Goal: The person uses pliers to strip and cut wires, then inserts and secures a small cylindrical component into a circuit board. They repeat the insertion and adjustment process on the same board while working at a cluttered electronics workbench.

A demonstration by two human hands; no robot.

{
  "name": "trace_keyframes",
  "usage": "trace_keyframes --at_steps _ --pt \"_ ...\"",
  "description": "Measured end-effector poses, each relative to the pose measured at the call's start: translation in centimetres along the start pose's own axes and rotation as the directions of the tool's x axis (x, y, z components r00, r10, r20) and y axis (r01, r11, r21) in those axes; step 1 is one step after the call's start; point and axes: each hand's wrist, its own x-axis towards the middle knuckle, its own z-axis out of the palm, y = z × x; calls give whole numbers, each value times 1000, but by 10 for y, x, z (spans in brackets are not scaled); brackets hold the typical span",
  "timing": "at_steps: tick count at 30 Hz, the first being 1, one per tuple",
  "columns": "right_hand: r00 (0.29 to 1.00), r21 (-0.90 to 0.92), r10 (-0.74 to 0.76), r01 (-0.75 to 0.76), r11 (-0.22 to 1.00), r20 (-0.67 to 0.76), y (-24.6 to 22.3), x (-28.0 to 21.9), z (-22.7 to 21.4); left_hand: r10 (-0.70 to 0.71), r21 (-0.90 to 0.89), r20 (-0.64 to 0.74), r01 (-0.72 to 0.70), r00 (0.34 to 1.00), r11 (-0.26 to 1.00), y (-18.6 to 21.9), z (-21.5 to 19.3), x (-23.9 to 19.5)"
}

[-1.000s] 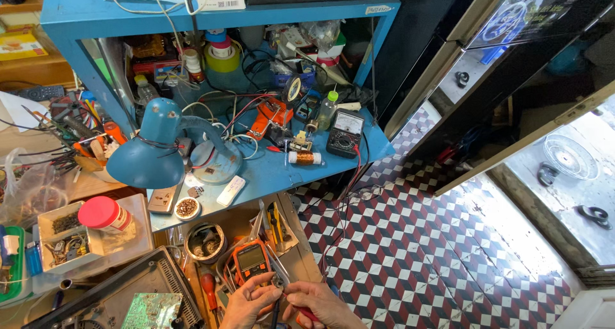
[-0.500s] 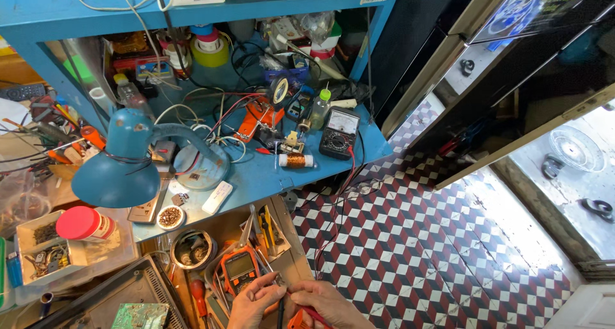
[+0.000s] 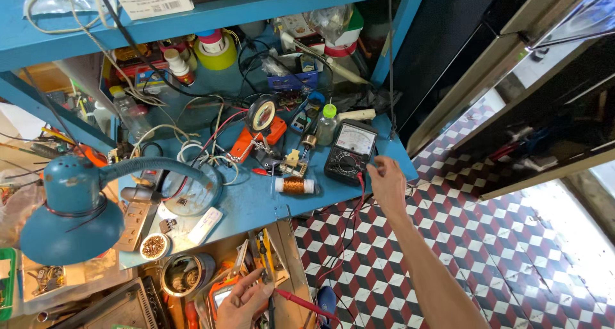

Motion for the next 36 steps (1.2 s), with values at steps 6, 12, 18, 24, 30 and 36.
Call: trace_keyframes --at_steps 6,12,18,24,30,36 --pt "998 60 56 -56 997 1 12 30 20 42 -39 27 -41 999 998 -22 6 6" --pt "996 136 85 -79 987 -33 9 25 23 19 -35 48 -17 999 999 -44 14 23" --pt "982 185 191 -186 965 -9 6 20 24 7 -50 62 -4 998 999 -55 27 22" --pt "975 177 222 -221 959 15 -10 21 15 -35 -17 77 37 996 999 -48 30 13" --pt "995 181 101 -104 978 28 -23 -43 -19 -54 12 2 54 999 998 -33 31 8" --pt "480 14 126 -278 960 868 -41 -209 -8 8 -44 57 -5 998 999 -17 25 0"
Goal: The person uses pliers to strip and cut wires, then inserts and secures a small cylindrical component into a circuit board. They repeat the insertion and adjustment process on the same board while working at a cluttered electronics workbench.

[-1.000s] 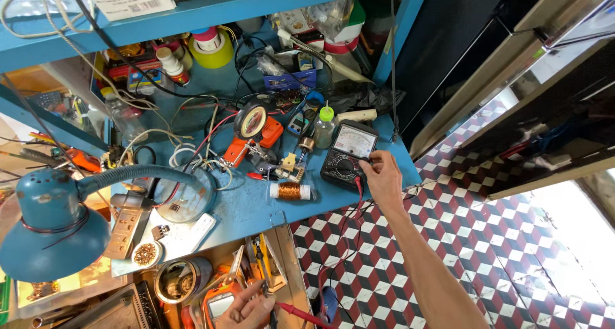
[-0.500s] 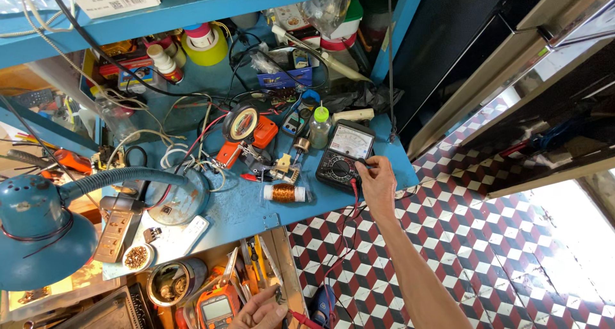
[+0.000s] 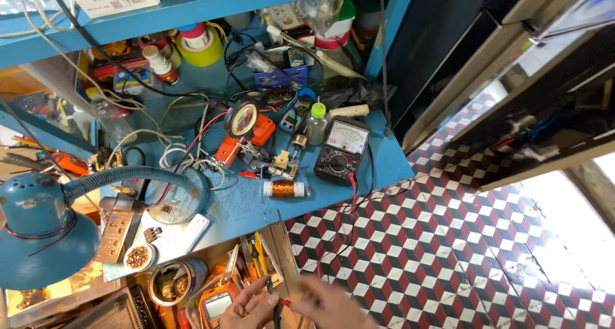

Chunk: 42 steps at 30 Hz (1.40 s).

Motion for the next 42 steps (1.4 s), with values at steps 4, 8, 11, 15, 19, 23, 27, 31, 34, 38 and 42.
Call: trace_keyframes --at_steps 4,8,11,15,19,23,27,31,34,38,42 --pt "999 151 29 -31 988 15 16 -11 51 -74 62 60 70 995 996 5 -1 -4" --pt "966 187 237 -216 958 -102 18 -29 68 29 -71 174 -17 984 997 13 -9 -27" --pt "924 -209 123 -209 955 -362 9 -51 76 280 135 252 -320 926 938 23 -25 -52" --pt "959 621 30 159 767 -282 -20 -80 102 285 147 250 -327 926 934 20 -55 -86" --pt "947 860 292 -36 508 -133 -83 -91 125 303 75 289 -337 908 938 26 -61 -113" --pt "966 870 236 -25 493 -106 -121 -102 145 423 47 350 -467 836 883 22 -72 -132" --pt "979 864 169 11 504 -110 -124 -106 154 469 19 364 -509 805 860 16 -79 -137" --pt "978 882 194 -20 470 -82 -108 -108 166 479 95 340 -536 810 839 8 -87 -137" --pt "971 908 236 -64 413 -38 -96 -101 170 512 94 344 -571 787 815 3 -88 -131" --pt "961 909 276 -87 408 -32 -89 -99 169 443 143 252 -486 861 862 -1 -85 -129" --pt "969 908 247 -88 410 -18 -81 -95 170 403 82 232 -430 885 899 -7 -82 -113"
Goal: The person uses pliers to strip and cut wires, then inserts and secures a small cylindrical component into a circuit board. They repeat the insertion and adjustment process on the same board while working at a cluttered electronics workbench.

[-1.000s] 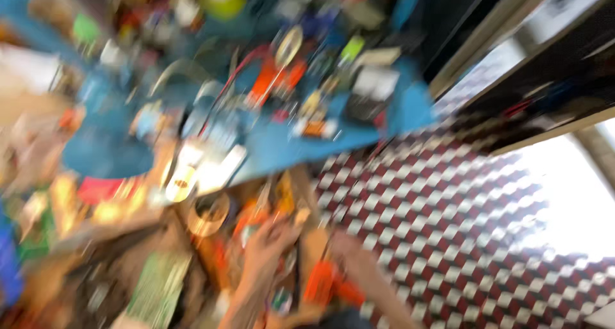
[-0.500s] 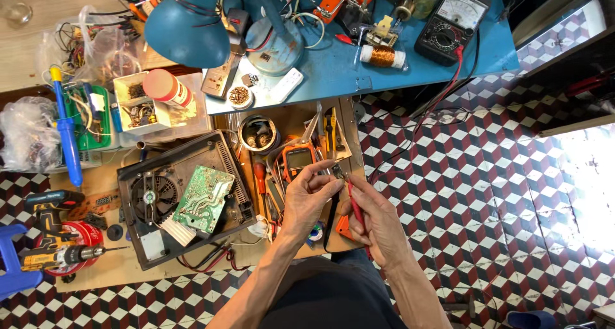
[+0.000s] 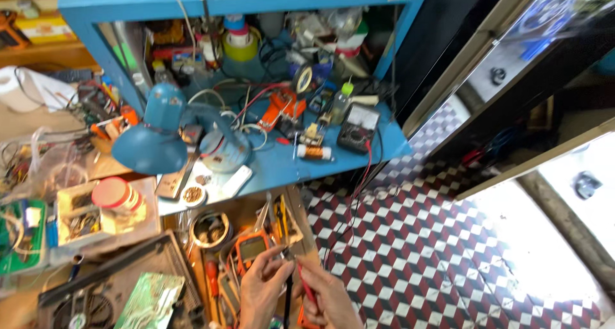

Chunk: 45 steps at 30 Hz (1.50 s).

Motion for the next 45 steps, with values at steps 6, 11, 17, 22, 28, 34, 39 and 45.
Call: trace_keyframes --at_steps 6,11,17,22,28,34,39,45 --pt "998 105 -58 57 993 3 5 16 -11 -63 -28 23 64 998 998 -10 0 16" --pt "974 -137 -227 226 964 15 -8 21 -18 -23 -131 21 26 1000 991 -4 10 11" --pt "994 -684 -55 105 722 95 45 24 -36 14 -275 -31 -22 999 961 -41 -22 11" --pt "983 -961 -182 61 270 12 46 62 -46 99 -226 -93 -118 991 967 -65 -88 -13" --pt "968 -980 -166 197 19 191 34 134 17 45 -275 -150 -85 988 958 -98 -129 -69" --pt "869 -871 -192 481 104 457 74 80 88 202 141 -396 -158 896 977 -51 -143 -116" --pt "918 -791 167 204 577 359 132 51 105 251 184 -452 -186 856 965 -22 -141 -154" --pt "856 -668 103 313 675 506 168 39 104 261 357 -481 -86 837 930 -16 -150 -187"
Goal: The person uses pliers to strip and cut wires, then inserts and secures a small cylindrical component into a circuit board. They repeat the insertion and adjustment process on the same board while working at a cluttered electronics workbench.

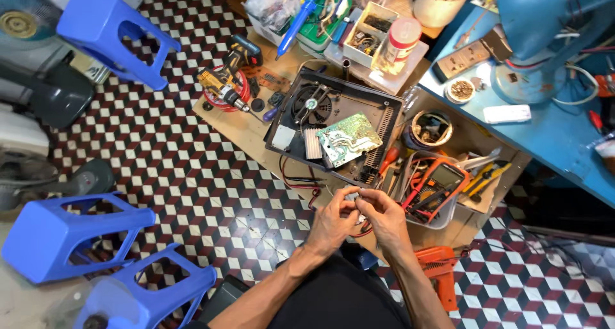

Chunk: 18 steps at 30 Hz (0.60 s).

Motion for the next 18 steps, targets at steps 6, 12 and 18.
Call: trace_keyframes --at_steps 6,12,18 --pt "962 101 36 -9 995 -272 -10 10 4 128 266 -39 -113 991 957 -39 -59 63" --pt "877 198 115 -23 980 -466 -9 20 16 477 697 295 -527 828 485 -78 -96 207" --pt "811 264 280 -161 951 -514 11 54 67 196 510 682 -651 704 562 -94 -126 276"
